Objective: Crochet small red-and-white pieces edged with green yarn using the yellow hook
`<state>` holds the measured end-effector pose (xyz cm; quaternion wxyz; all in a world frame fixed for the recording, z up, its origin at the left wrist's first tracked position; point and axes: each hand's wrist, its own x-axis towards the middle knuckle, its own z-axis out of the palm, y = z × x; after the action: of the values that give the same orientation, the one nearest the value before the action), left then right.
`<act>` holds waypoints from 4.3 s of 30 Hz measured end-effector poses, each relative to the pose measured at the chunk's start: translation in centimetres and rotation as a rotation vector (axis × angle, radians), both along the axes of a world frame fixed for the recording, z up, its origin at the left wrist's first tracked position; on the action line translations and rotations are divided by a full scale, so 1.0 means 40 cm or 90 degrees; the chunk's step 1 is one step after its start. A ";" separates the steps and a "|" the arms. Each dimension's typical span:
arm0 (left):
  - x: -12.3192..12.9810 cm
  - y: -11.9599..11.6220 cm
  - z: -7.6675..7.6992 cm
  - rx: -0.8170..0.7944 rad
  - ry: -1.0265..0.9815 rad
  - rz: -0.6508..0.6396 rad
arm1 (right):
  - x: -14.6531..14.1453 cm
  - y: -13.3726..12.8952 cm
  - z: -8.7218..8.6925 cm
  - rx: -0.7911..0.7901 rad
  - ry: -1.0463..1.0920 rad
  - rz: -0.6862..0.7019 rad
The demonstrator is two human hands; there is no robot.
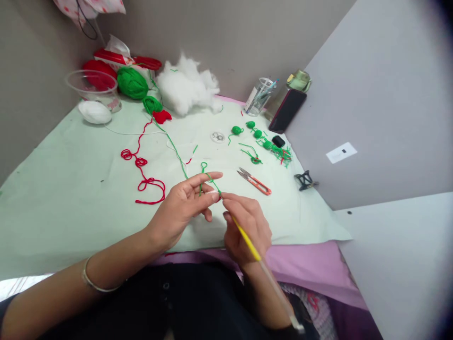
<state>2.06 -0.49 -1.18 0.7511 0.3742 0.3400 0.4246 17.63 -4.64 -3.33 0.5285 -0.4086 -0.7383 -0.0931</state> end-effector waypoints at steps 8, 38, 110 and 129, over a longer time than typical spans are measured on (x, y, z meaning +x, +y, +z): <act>-0.007 0.009 0.004 -0.011 0.025 0.006 | 0.008 0.010 0.014 -0.118 0.173 0.062; -0.019 0.005 0.021 -0.047 -0.075 -0.060 | -0.001 0.017 0.017 -0.186 0.403 0.122; -0.001 0.002 0.028 0.017 -0.018 0.002 | 0.010 0.028 0.017 -0.296 0.549 0.203; 0.000 -0.005 0.013 0.032 0.005 -0.014 | -0.002 0.019 -0.001 -0.068 0.159 0.028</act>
<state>2.08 -0.68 -0.64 0.7445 0.3985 0.3282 0.4233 17.55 -3.90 -3.35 0.5956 -0.4283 -0.6795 0.0094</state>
